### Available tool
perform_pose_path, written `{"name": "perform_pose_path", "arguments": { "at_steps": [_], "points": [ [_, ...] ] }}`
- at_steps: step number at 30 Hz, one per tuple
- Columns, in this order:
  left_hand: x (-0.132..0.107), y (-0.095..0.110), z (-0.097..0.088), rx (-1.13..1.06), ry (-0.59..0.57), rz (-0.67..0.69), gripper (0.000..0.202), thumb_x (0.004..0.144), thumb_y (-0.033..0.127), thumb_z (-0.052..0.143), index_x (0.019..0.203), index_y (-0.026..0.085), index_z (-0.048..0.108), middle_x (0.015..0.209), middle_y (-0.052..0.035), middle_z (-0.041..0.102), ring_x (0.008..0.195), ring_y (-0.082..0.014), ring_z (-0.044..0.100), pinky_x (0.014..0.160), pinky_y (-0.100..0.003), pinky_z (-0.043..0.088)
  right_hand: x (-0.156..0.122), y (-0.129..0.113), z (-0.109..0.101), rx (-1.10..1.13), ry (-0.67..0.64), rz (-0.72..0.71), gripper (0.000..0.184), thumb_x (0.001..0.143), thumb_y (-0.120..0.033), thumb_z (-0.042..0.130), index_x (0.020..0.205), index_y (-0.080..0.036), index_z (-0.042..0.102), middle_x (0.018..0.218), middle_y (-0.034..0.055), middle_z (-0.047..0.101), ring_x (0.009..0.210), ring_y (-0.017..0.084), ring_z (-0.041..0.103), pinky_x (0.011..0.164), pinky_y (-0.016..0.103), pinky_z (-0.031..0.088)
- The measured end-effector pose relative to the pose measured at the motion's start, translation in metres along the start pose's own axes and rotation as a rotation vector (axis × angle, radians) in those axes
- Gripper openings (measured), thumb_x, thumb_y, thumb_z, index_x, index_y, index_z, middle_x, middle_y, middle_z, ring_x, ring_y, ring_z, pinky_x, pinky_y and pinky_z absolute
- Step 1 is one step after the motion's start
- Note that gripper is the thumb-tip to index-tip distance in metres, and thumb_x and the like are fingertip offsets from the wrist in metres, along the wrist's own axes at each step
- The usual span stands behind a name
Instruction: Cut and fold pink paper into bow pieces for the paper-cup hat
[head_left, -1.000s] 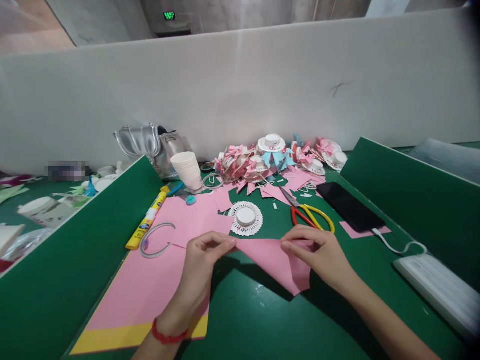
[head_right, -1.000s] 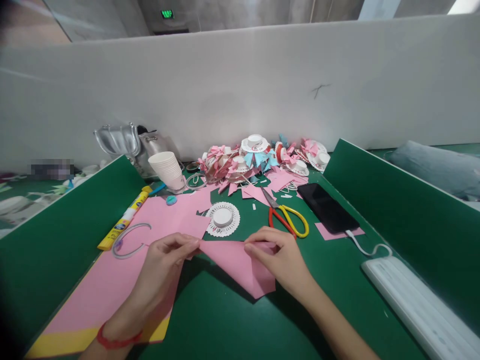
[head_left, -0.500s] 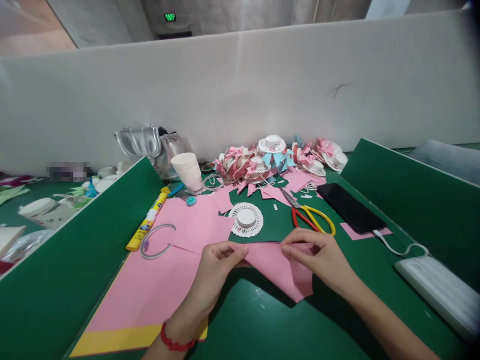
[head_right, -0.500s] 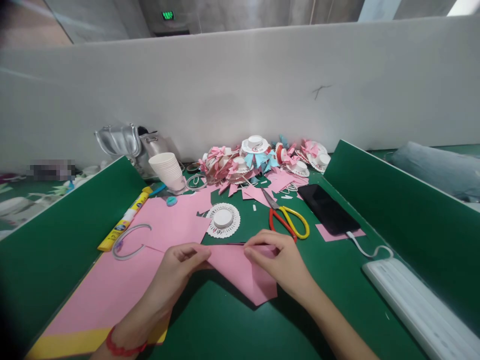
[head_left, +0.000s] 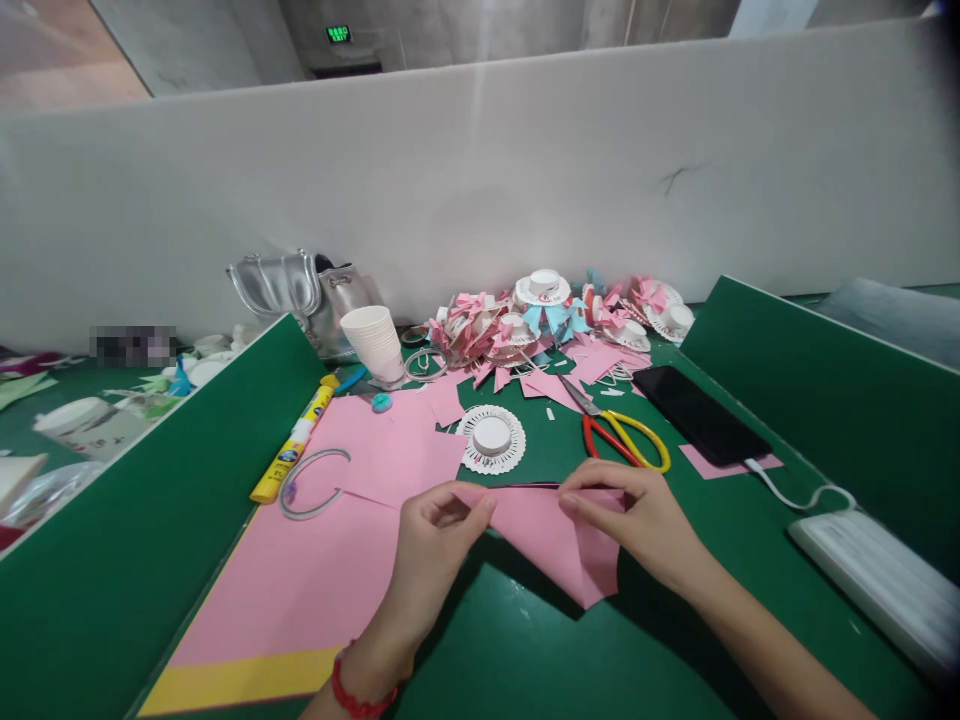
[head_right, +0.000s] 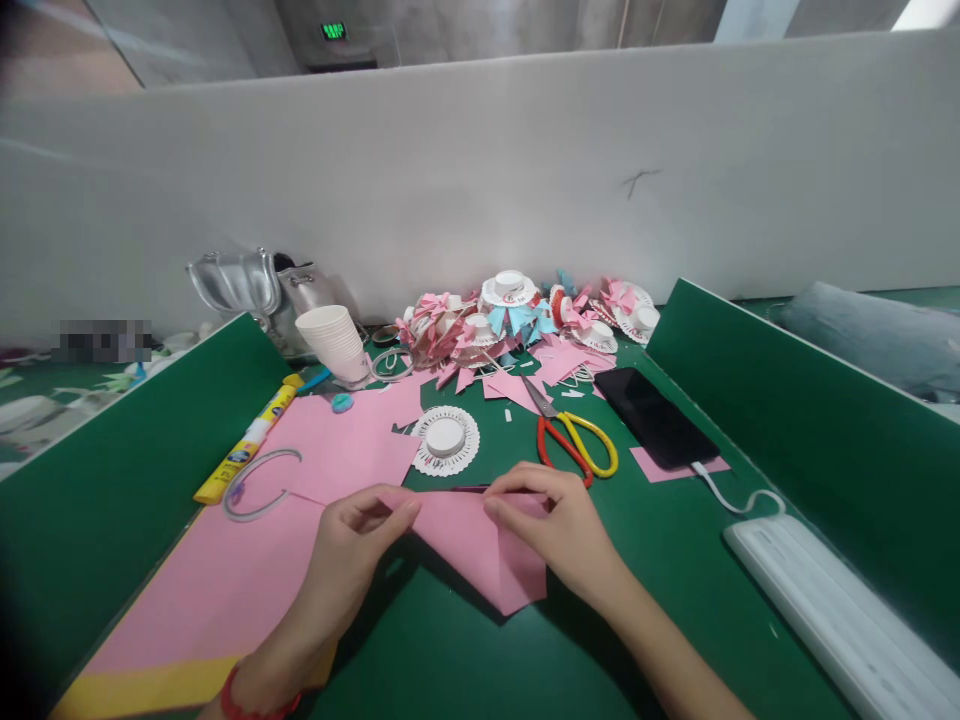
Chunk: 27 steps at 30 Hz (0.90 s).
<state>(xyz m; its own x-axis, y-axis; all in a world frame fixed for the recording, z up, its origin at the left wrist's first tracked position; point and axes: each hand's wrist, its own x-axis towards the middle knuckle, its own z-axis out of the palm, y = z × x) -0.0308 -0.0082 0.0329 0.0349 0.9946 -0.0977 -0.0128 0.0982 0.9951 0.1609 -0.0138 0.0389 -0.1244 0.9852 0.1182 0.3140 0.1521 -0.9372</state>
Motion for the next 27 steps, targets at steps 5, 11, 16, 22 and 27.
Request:
{"name": "perform_pose_path", "arguments": {
  "at_steps": [5, 11, 16, 22, 27],
  "points": [
    [-0.003, -0.003, 0.006, -0.143, -0.166, -0.161, 0.012, 0.068, 0.023, 0.064, 0.069, 0.012, 0.069, 0.064, -0.0040, 0.068, 0.065, -0.0158, 0.060, 0.065, -0.026, 0.048, -0.001, 0.000, 0.003, 0.034, -0.001, 0.021, 0.009, 0.069, -0.023, 0.058, 0.064, -0.019, 0.064, 0.068, 0.0028, 0.064, 0.066, 0.016, 0.057, 0.062, 0.025, 0.045],
    [-0.004, 0.001, 0.007, 0.073, -0.042, -0.076, 0.011, 0.064, 0.024, 0.067, 0.065, 0.013, 0.070, 0.062, -0.0035, 0.068, 0.060, -0.0147, 0.058, 0.059, -0.022, 0.046, -0.001, -0.001, 0.001, -0.009, -0.030, 0.039, 0.008, 0.069, -0.020, 0.056, 0.065, -0.019, 0.063, 0.068, 0.0014, 0.064, 0.066, 0.015, 0.057, 0.063, 0.024, 0.045],
    [-0.007, 0.004, 0.009, 0.132, 0.003, 0.013, 0.007, 0.061, 0.021, 0.067, 0.059, 0.014, 0.068, 0.058, -0.0016, 0.066, 0.057, -0.0133, 0.057, 0.053, -0.020, 0.044, -0.001, -0.002, 0.000, -0.001, -0.055, 0.085, 0.007, 0.068, -0.021, 0.057, 0.065, -0.018, 0.063, 0.067, 0.0016, 0.065, 0.065, 0.014, 0.058, 0.062, 0.024, 0.045],
    [-0.009, 0.001, 0.014, 0.063, -0.037, -0.083, 0.016, 0.061, 0.028, 0.065, 0.053, 0.014, 0.062, 0.049, 0.0004, 0.058, 0.050, -0.0132, 0.051, 0.047, -0.022, 0.040, -0.003, -0.005, 0.002, 0.034, -0.039, 0.099, 0.006, 0.066, -0.018, 0.058, 0.063, -0.019, 0.063, 0.067, 0.0012, 0.064, 0.066, 0.014, 0.057, 0.062, 0.024, 0.046],
    [-0.009, -0.003, 0.013, 0.155, -0.030, -0.152, 0.045, 0.058, 0.035, 0.067, 0.034, 0.019, 0.032, 0.037, 0.0075, 0.025, 0.039, -0.0061, 0.022, 0.037, -0.021, 0.017, -0.004, -0.006, 0.004, 0.043, -0.040, 0.092, 0.005, 0.067, -0.018, 0.059, 0.063, -0.019, 0.063, 0.067, 0.0014, 0.064, 0.065, 0.015, 0.057, 0.063, 0.025, 0.047]
  ]
}}
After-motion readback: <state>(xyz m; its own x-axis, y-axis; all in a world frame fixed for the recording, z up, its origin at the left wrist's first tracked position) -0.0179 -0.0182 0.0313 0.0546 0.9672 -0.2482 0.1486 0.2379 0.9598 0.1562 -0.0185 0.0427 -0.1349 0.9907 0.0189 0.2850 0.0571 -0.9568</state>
